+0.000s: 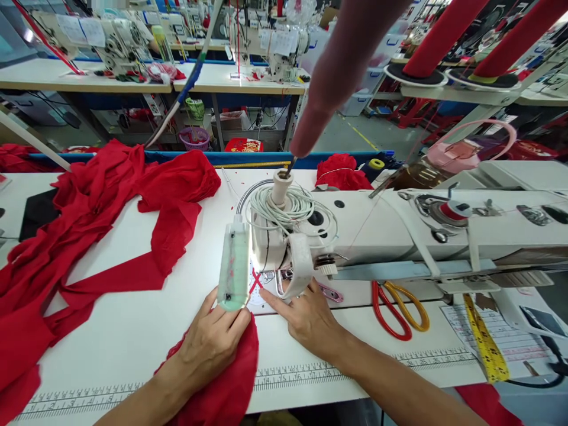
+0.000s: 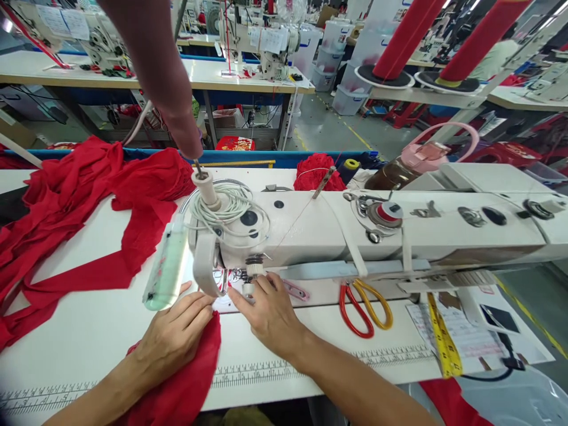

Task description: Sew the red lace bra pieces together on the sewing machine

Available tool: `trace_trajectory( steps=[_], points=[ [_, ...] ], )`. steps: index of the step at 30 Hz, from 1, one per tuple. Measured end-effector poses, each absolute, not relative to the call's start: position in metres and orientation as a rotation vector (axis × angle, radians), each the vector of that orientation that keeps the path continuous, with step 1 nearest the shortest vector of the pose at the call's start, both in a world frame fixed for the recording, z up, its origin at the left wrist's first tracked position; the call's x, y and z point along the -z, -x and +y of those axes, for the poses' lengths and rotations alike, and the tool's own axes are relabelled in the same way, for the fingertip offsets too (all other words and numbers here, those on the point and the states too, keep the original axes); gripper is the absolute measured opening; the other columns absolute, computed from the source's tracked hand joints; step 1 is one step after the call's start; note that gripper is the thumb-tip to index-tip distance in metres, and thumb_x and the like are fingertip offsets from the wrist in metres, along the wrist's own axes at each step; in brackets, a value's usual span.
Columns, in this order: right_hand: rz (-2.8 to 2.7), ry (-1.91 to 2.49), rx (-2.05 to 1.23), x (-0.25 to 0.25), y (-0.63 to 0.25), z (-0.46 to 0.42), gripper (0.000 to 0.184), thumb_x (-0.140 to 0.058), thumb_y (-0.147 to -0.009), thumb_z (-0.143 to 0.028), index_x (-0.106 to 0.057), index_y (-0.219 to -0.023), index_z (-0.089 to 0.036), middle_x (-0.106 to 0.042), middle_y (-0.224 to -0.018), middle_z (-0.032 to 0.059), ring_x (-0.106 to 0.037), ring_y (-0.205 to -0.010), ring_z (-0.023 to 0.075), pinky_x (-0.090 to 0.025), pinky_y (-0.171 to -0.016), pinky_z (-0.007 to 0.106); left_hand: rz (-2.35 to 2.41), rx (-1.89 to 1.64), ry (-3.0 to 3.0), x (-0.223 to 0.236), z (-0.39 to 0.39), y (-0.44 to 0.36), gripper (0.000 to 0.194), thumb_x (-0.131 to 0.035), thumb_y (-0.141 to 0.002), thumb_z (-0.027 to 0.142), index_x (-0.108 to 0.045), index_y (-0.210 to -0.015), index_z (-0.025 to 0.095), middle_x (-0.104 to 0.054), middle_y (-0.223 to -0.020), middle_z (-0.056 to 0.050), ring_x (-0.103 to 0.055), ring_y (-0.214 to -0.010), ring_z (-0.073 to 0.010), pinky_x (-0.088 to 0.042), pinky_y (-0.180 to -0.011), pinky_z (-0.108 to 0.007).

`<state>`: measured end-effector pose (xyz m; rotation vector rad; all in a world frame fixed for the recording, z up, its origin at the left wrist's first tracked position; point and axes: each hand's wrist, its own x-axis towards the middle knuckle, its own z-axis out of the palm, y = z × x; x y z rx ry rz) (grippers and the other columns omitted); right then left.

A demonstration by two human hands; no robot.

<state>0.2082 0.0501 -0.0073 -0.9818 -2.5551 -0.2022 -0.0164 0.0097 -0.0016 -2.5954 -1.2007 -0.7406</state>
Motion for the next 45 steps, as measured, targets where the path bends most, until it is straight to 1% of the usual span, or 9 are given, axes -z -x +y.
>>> trace_trajectory(
  steps=[10, 13, 16, 23, 27, 31, 37, 42, 45],
  points=[
    [-2.574, 1.022, -0.013, 0.006, -0.209, 0.05, 0.072, -0.047, -0.069, 0.008, -0.063, -0.131, -0.024, -0.059, -0.08, 0.003, -0.047, -0.081, 0.0206, -0.032, -0.084, 0.038, -1.265, 0.777, 2.702, -0.002, 0.008, 0.02, 0.028, -0.041, -0.089, -0.003, -0.063, -0.09, 0.015, -0.073, -0.106, -0.01, -0.064, -0.098, -0.0221, -0.044, -0.104, -0.05],
    [-2.561, 1.017, -0.018, 0.005, -0.209, 0.049, 0.071, -0.048, -0.066, 0.009, -0.064, -0.128, -0.023, -0.058, -0.082, 0.0028, -0.045, -0.079, 0.0198, -0.031, -0.083, 0.037, -1.419, 0.924, 2.795, -0.021, 0.009, 0.025, 0.022, -0.045, -0.094, 0.007, -0.064, -0.093, 0.017, -0.072, -0.107, -0.009, -0.065, -0.093, -0.0193, -0.053, -0.09, -0.038],
    [-2.558, 1.016, -0.007, 0.004, -0.208, 0.049, 0.071, -0.048, -0.064, 0.01, -0.065, -0.125, -0.023, -0.058, -0.084, 0.003, -0.043, -0.079, 0.0199, -0.031, -0.082, 0.036, -1.677, 1.015, 2.846, -0.038, 0.017, 0.026, 0.019, -0.046, -0.098, 0.015, -0.064, -0.095, 0.02, -0.07, -0.092, -0.004, -0.065, -0.079, -0.0143, -0.053, -0.071, -0.024],
    [-2.548, 1.021, -0.011, 0.004, -0.208, 0.05, 0.07, -0.05, -0.067, 0.008, -0.064, -0.128, -0.022, -0.056, -0.083, 0.0036, -0.042, -0.082, 0.0212, -0.032, -0.083, 0.037, -1.273, 0.573, 2.645, -0.011, 0.043, 0.014, 0.034, -0.036, -0.093, 0.002, -0.064, -0.087, 0.02, -0.067, -0.077, -0.001, -0.055, -0.057, -0.0125, -0.033, -0.049, -0.024],
    [-2.542, 0.972, -0.059, 0.004, -0.208, 0.045, 0.064, -0.051, -0.074, 0.007, -0.064, -0.129, -0.022, -0.055, -0.084, 0.0032, -0.042, -0.082, 0.0202, -0.032, -0.087, 0.037, -1.235, 0.582, 2.611, -0.001, 0.037, 0.015, 0.031, -0.038, -0.094, 0.002, -0.063, -0.089, 0.018, -0.072, -0.084, -0.003, -0.057, -0.059, -0.013, -0.035, -0.051, -0.025],
    [-2.556, 0.904, -0.082, 0.0, -0.206, 0.038, 0.054, -0.052, -0.077, 0.006, -0.066, -0.124, -0.017, -0.054, -0.084, 0.0032, -0.042, -0.081, 0.0191, -0.03, -0.091, 0.038, -1.322, 0.695, 2.719, -0.011, 0.025, 0.021, 0.027, -0.04, -0.095, 0.005, -0.063, -0.1, 0.019, -0.073, -0.103, -0.005, -0.064, -0.077, -0.0142, -0.047, -0.062, -0.024],
    [-2.572, 0.893, -0.091, -0.001, -0.206, 0.038, 0.053, -0.05, -0.074, 0.007, -0.066, -0.119, -0.016, -0.054, -0.084, 0.0024, -0.04, -0.079, 0.0184, -0.03, -0.088, 0.036, -1.946, 1.107, 2.697, -0.026, 0.032, 0.018, 0.02, -0.048, -0.098, 0.024, -0.064, -0.087, 0.02, -0.067, -0.088, -0.003, -0.064, -0.081, -0.0158, -0.053, -0.075, -0.027],
    [-2.533, 0.883, -0.117, 0.003, -0.206, 0.04, 0.055, -0.045, -0.072, 0.009, -0.065, -0.116, -0.017, -0.054, -0.082, 0.002, -0.04, -0.076, 0.0179, -0.029, -0.089, 0.037, -2.118, 1.102, 2.767, -0.019, 0.049, 0.012, 0.018, -0.051, -0.094, 0.025, -0.067, -0.087, 0.021, -0.072, -0.086, 0.0, -0.067, -0.085, -0.0181, -0.054, -0.076, -0.028],
    [-2.518, 0.882, -0.121, 0.003, -0.206, 0.04, 0.054, -0.044, -0.073, 0.009, -0.065, -0.116, -0.016, -0.054, -0.081, 0.0017, -0.041, -0.075, 0.0175, -0.03, -0.09, 0.038, -2.18, 1.109, 2.777, -0.012, 0.054, 0.012, 0.019, -0.051, -0.093, 0.027, -0.066, -0.083, 0.021, -0.072, -0.083, 0.001, -0.067, -0.078, -0.017, -0.054, -0.071, -0.027]
  ],
)
